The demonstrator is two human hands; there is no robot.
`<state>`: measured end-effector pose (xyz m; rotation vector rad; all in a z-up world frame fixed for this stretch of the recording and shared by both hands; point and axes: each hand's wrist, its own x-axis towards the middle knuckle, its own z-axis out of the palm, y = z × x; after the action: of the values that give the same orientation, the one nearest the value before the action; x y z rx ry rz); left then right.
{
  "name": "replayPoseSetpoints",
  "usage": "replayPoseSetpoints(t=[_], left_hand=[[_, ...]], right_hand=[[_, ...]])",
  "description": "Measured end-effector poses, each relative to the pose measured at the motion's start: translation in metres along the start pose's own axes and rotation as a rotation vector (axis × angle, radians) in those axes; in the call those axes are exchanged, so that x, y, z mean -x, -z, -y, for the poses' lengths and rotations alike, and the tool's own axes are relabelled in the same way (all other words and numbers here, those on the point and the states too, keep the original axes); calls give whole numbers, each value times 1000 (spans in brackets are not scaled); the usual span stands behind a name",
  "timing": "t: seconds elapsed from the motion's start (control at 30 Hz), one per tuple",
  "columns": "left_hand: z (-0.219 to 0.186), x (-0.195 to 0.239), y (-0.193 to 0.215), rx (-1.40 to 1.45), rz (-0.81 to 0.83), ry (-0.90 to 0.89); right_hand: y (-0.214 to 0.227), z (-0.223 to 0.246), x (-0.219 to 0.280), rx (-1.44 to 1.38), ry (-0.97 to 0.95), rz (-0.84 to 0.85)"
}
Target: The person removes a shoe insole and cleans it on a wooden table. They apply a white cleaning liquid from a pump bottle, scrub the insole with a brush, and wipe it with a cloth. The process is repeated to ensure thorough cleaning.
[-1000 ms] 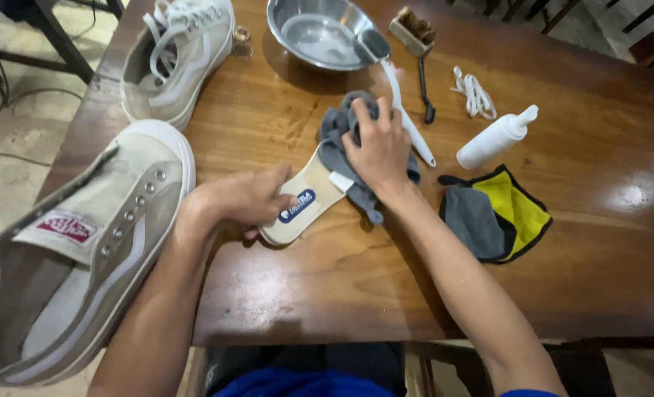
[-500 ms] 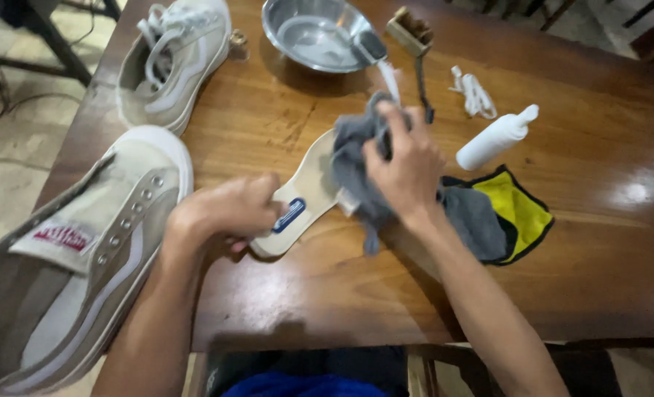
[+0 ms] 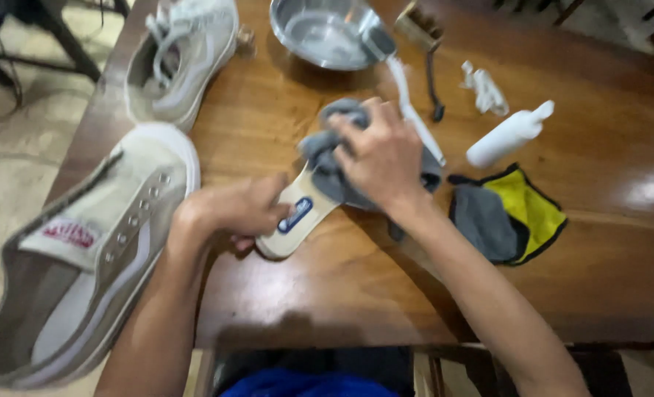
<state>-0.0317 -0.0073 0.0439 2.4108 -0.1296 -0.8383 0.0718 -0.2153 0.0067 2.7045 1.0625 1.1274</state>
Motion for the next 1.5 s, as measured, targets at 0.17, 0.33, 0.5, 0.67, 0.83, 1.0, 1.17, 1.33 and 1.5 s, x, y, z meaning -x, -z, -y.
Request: replayPoseSetpoints(t=[0.17, 0.33, 0.5, 0.67, 0.83, 1.0, 1.17, 1.33, 1.5], left_hand=[[4, -3, -4, -14, -27, -45], [-22, 24, 8, -51, -10, 113], [-19, 24, 6, -16, -10, 125], [-23, 16, 0, 56, 73, 48], [-20, -3, -13, 168, 87, 2], [-29, -2, -19, 161, -58, -50], [-3, -36, -36, -21, -451, -224], [-5, -4, -2, -225, -704, -23], [33, -21, 0, -175, -925, -286]], right_hand=[[-68, -17, -15, 3, 200, 9], [-26, -36, -72, 278, 198, 125], [7, -41, -95, -31, -121, -330], [14, 23, -105, -555, -84, 2], [25, -13, -95, -837, 203, 268], [95, -82, -41, -362, 107, -379], [84, -124, 36, -104, -231, -707], [11, -186, 91, -282, -631, -528], [3, -178, 90, -426, -583, -389]])
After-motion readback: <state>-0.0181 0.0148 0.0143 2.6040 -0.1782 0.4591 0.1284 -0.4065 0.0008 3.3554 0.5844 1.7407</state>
